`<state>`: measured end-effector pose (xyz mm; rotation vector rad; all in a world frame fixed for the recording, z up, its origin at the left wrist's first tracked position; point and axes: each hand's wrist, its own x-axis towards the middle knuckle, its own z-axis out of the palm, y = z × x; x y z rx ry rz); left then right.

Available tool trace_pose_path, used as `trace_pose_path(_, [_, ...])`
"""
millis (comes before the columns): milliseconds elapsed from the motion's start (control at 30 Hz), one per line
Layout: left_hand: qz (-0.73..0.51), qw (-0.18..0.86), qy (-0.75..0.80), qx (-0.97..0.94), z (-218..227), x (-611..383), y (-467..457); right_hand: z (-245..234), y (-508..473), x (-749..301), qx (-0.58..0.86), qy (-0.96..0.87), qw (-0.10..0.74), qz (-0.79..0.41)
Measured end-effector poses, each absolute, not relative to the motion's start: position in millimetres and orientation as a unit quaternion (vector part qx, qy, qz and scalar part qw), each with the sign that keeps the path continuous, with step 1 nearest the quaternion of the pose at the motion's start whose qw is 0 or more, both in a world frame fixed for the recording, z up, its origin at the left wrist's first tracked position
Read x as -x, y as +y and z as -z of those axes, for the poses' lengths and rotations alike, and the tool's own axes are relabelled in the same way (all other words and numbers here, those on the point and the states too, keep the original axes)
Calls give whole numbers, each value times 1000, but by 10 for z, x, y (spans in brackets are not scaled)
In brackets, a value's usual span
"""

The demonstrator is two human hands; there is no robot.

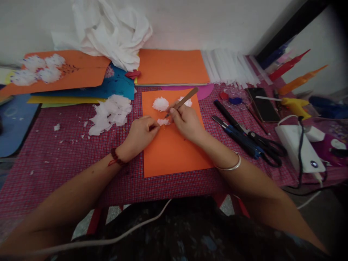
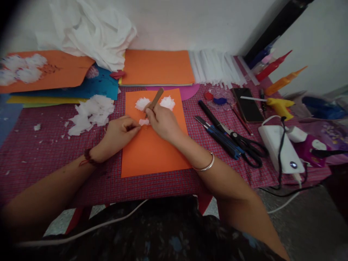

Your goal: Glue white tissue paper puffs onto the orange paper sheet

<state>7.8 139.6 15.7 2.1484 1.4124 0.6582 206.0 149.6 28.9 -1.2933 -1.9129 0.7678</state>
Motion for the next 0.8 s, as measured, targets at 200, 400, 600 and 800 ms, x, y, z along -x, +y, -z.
trace_pose_path(200, [-242,230,519,-787,-145,-111,1388,-299,1507,-1955,470,-767,309,-309])
trace_pose_path(400, [-244,232,520,-785,-137,-114,1401,-278,1527,-1897,496,-794,228,-267])
trace_pose_path(600, [-250,228,521,-783,-130,-109,1479,-307,1518,-1893,510,-807,200,-219])
trace_pose_path(800, [-247,230,515,-788,-138,-160,1570,-323,1539,-1890,522,-799,195,-225])
